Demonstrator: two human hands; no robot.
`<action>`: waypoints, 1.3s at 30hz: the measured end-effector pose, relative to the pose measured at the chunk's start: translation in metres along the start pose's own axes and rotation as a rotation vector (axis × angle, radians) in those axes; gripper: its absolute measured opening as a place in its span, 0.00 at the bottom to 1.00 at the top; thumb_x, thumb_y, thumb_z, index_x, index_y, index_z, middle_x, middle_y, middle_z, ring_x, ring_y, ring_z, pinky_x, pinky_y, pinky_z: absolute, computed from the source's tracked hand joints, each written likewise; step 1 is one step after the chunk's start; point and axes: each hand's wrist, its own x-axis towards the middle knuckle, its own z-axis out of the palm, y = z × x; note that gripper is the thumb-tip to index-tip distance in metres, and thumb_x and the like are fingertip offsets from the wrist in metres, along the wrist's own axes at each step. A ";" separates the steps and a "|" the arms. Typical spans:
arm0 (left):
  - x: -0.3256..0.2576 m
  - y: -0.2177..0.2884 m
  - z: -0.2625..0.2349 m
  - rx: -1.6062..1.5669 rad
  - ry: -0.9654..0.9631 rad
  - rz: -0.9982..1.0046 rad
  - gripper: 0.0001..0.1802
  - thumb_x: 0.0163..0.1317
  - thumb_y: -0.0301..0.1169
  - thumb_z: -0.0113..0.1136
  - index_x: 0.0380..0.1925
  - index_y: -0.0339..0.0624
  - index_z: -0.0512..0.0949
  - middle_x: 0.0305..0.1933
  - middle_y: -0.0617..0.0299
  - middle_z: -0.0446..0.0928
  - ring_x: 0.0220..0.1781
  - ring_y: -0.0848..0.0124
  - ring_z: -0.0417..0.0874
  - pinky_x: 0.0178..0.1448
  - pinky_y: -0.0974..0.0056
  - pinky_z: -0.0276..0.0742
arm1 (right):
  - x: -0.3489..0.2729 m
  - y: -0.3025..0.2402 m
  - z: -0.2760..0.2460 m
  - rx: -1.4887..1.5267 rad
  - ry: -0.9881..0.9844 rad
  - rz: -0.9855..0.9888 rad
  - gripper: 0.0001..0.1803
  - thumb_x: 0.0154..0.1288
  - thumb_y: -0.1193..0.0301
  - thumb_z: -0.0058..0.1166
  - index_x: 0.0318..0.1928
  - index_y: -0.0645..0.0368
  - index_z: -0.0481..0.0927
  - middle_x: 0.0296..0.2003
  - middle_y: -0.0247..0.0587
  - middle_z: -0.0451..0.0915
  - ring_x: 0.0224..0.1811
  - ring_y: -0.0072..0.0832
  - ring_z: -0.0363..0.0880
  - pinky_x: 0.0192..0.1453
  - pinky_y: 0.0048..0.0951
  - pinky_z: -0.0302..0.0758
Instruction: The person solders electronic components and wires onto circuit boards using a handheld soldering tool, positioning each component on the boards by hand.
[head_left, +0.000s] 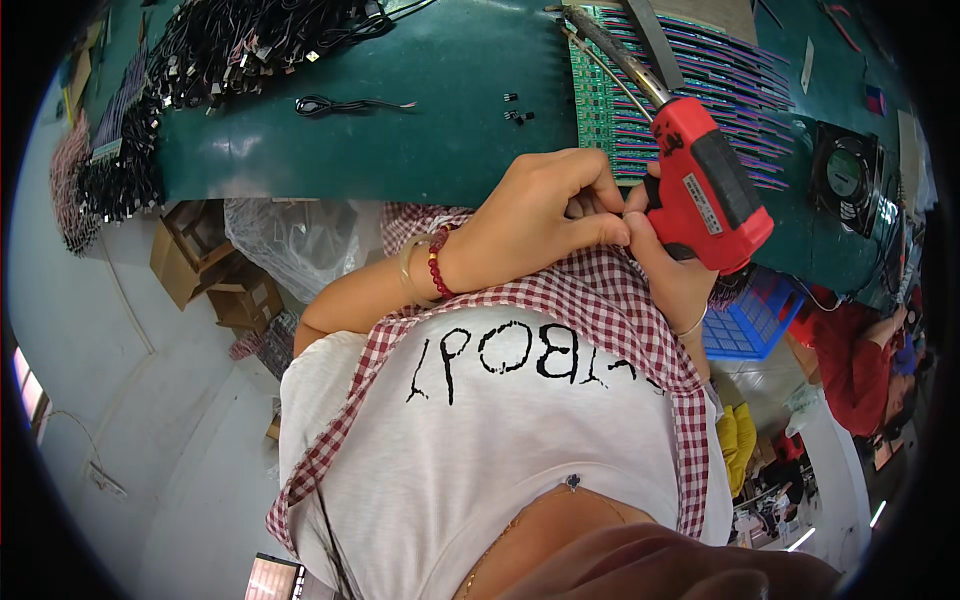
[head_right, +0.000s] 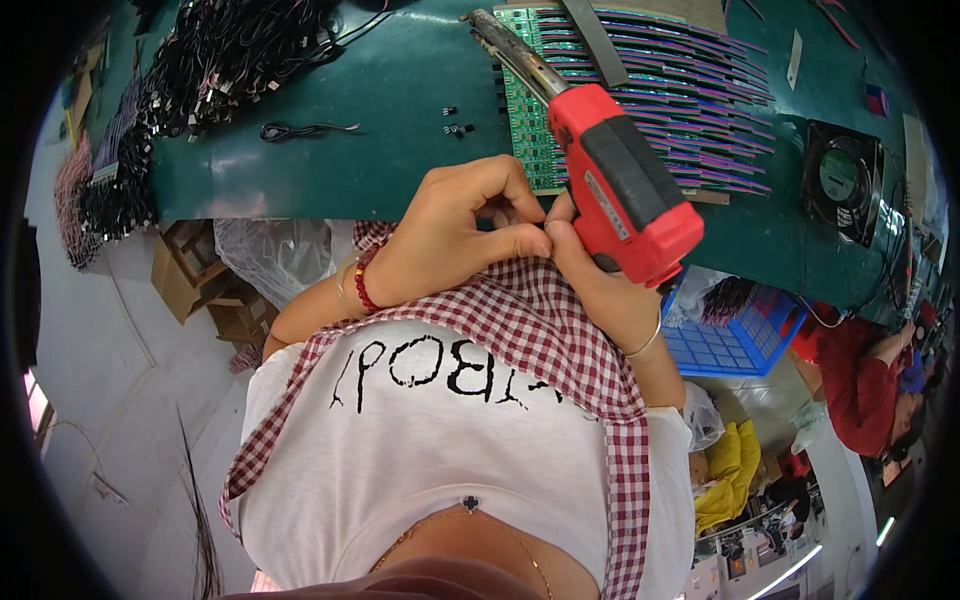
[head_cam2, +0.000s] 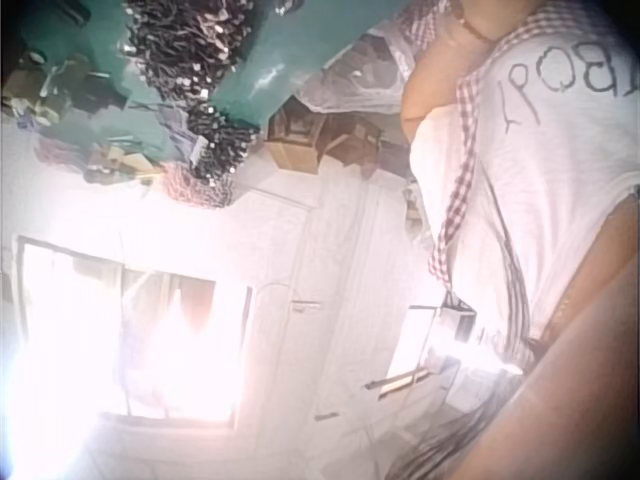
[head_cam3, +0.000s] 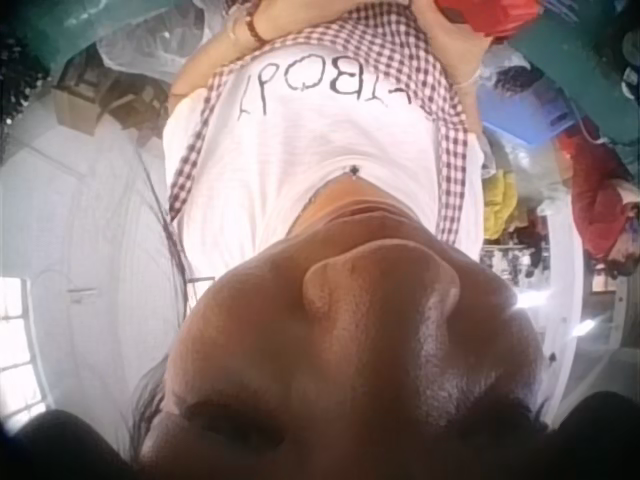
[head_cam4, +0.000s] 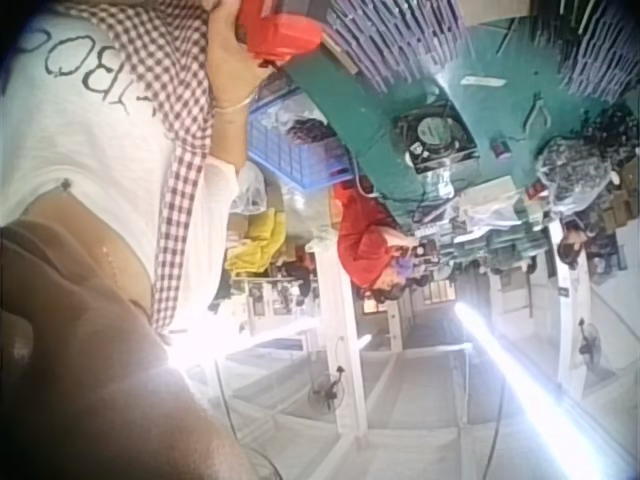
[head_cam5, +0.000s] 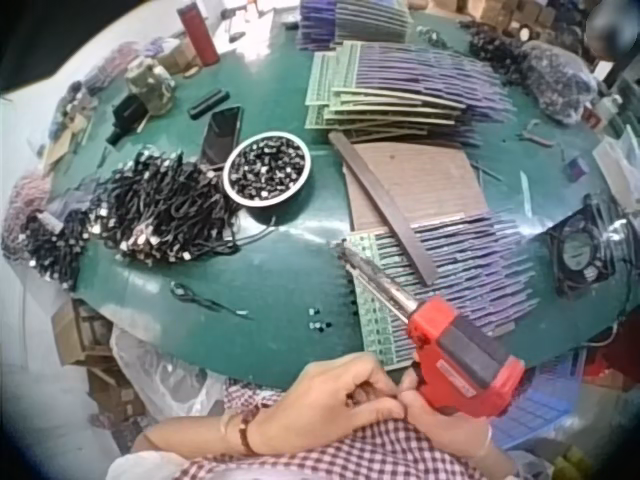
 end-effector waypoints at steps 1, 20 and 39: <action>0.000 0.001 0.000 0.000 -0.001 0.000 0.13 0.46 0.28 0.69 0.26 0.34 0.75 0.27 0.60 0.76 0.27 0.78 0.77 0.29 0.73 0.74 | 0.000 0.002 -0.001 0.000 0.001 0.000 0.25 0.53 0.87 0.51 0.54 0.68 0.66 0.32 0.39 0.73 0.34 0.21 0.72 0.39 0.21 0.71; 0.039 -0.025 -0.053 -0.129 -0.070 -0.462 0.08 0.57 0.27 0.54 0.26 0.30 0.74 0.24 0.57 0.77 0.19 0.79 0.75 0.23 0.77 0.71 | -0.029 0.026 -0.038 0.017 0.258 0.007 0.19 0.58 0.80 0.49 0.51 0.70 0.66 0.20 0.37 0.69 0.20 0.22 0.67 0.28 0.25 0.69; 0.043 -0.033 -0.049 -0.155 -0.047 -0.458 0.06 0.57 0.26 0.53 0.25 0.34 0.72 0.24 0.58 0.77 0.19 0.79 0.76 0.20 0.77 0.69 | -0.064 0.060 -0.059 0.142 0.199 0.170 0.10 0.53 0.81 0.56 0.39 0.67 0.76 0.26 0.34 0.76 0.25 0.20 0.73 0.30 0.21 0.70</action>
